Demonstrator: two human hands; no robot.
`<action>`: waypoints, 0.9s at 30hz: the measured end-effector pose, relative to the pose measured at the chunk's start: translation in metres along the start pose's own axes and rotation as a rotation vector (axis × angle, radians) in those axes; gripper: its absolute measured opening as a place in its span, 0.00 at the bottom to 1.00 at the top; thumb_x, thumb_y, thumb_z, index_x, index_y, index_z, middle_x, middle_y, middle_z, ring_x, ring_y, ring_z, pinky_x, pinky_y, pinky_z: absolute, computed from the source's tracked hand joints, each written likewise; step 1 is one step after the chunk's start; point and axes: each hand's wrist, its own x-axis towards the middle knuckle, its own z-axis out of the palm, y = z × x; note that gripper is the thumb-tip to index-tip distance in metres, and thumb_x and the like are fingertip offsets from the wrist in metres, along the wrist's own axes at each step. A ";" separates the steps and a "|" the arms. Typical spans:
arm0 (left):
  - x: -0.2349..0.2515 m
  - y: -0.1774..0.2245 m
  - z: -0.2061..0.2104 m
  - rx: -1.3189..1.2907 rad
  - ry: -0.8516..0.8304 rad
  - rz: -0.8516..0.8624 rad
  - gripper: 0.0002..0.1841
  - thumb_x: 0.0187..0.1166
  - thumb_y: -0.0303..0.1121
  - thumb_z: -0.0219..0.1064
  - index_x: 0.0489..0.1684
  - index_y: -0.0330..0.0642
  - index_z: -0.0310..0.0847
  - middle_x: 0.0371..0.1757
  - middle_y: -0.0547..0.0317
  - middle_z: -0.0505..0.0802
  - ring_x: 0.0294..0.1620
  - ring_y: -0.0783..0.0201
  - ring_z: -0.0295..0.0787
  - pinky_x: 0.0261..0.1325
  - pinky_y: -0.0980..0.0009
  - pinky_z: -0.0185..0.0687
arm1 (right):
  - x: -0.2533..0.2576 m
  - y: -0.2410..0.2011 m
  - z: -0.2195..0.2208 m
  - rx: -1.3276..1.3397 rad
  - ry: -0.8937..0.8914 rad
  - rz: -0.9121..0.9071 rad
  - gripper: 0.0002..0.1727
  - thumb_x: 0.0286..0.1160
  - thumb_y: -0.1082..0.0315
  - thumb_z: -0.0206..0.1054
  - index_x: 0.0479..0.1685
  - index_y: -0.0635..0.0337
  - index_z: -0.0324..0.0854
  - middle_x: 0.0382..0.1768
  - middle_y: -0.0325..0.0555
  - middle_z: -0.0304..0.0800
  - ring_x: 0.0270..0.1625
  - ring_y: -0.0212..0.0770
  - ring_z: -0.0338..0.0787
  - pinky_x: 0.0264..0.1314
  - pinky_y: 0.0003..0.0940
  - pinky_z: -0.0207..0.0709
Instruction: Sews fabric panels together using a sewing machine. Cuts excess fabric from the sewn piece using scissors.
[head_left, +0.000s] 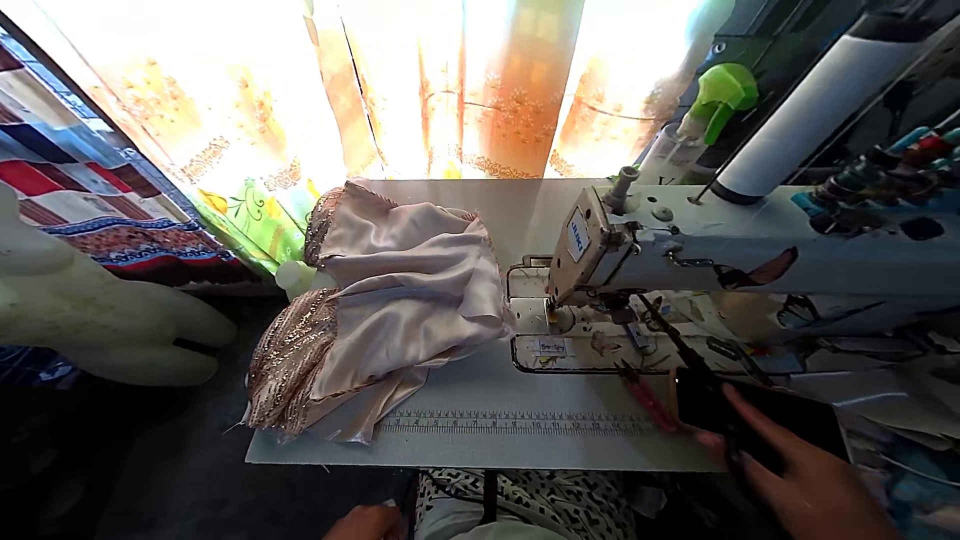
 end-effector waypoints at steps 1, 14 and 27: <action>0.001 0.007 -0.004 0.010 0.004 0.002 0.21 0.85 0.43 0.67 0.53 0.27 0.88 0.45 0.34 0.93 0.47 0.38 0.92 0.58 0.37 0.82 | 0.012 -0.002 0.013 -0.002 0.062 0.008 0.38 0.80 0.57 0.69 0.87 0.68 0.64 0.74 0.69 0.80 0.72 0.66 0.84 0.74 0.66 0.72; -0.006 0.020 0.007 -0.104 0.318 0.124 0.17 0.86 0.36 0.64 0.53 0.26 0.86 0.45 0.38 0.94 0.44 0.45 0.94 0.54 0.47 0.88 | 0.097 -0.044 0.073 -0.258 0.051 0.139 0.37 0.81 0.68 0.69 0.90 0.62 0.61 0.70 0.73 0.75 0.68 0.70 0.81 0.66 0.59 0.78; 0.100 0.049 -0.028 -0.038 1.099 0.713 0.12 0.82 0.36 0.63 0.37 0.36 0.89 0.31 0.58 0.90 0.29 0.78 0.82 0.35 0.85 0.78 | 0.044 -0.091 0.039 -0.213 0.306 -0.474 0.30 0.80 0.44 0.62 0.65 0.59 0.89 0.47 0.48 0.97 0.46 0.48 0.95 0.44 0.45 0.88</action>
